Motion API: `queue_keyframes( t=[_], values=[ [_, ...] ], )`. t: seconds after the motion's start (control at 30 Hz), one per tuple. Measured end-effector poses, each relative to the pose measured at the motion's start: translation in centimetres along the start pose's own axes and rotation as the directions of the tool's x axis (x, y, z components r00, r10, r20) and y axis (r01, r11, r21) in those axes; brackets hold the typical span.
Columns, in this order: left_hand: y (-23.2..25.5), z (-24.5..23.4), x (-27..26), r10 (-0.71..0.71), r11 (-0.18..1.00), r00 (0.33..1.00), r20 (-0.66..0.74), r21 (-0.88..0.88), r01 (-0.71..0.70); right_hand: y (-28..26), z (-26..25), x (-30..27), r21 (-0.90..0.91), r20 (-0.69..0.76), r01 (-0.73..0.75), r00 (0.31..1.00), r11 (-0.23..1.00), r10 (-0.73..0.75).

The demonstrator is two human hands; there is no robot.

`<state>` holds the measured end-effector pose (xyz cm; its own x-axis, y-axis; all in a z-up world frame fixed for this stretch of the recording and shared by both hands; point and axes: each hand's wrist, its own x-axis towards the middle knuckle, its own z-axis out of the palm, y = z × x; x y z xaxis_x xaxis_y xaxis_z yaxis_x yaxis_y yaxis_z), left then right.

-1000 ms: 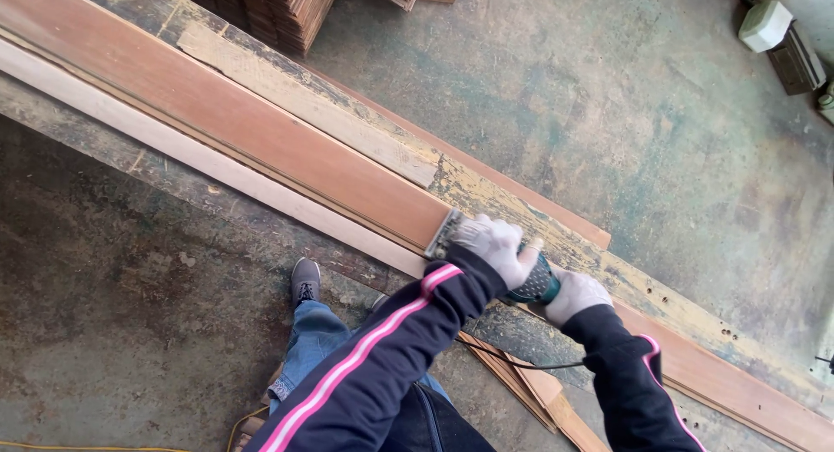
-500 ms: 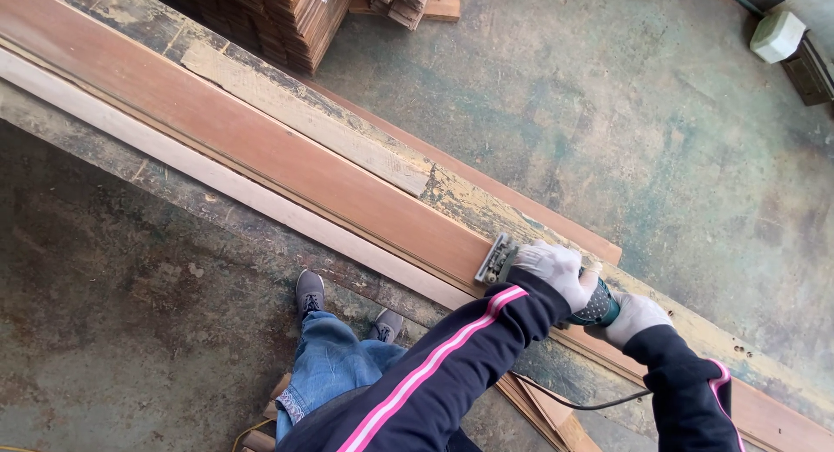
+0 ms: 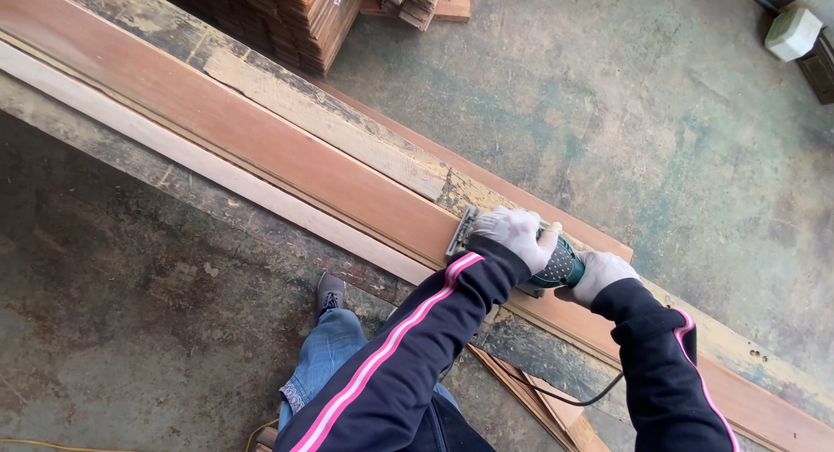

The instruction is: Using an electric orbital sander to smooth the surface of a wooden plank on a workbench.

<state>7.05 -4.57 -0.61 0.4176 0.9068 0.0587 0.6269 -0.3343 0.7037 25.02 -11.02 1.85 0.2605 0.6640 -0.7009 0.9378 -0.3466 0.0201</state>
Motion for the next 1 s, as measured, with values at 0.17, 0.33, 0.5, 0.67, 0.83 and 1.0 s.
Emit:
queue_keyframes(
  t=[0.17, 0.33, 0.5, 0.67, 0.83, 1.0],
  values=[
    [-3.3, -4.0, 1.4, -0.051, 0.998, 0.999, 0.019, 0.046, 0.05, -5.4, -2.1, 0.9, -0.029, 0.0, 0.059, 0.998, 0.998, -0.059],
    [-8.0, -7.8, 1.4, -0.037, 0.995, 0.999, -0.015, 0.096, 0.039, -11.4, -3.6, 1.5, -0.001, 0.014, 0.123, 0.992, 0.992, -0.123],
    [-11.6, -13.0, 1.8, -0.023, 0.992, 1.0, -0.01, 0.125, 0.024, -17.3, -5.3, 1.1, 0.054, -0.045, 0.251, 0.968, 0.967, -0.248],
    [-13.1, -17.8, 1.9, -0.035, 0.984, 0.999, 0.01, 0.173, 0.033, -21.2, -5.0, 1.0, 0.158, -0.068, 0.306, 0.952, 0.939, -0.299],
    [-14.4, -18.0, 2.0, 0.086, 0.98, 0.995, 0.057, 0.175, -0.095, -21.8, -3.2, 0.4, 0.251, -0.138, 0.234, 0.969, 0.939, -0.204],
    [-12.0, -15.0, 2.4, 0.119, 0.97, 0.99, 0.082, 0.205, -0.133, -18.3, -2.8, -1.2, 0.303, -0.151, 0.186, 0.978, 0.935, -0.146]
  ],
)
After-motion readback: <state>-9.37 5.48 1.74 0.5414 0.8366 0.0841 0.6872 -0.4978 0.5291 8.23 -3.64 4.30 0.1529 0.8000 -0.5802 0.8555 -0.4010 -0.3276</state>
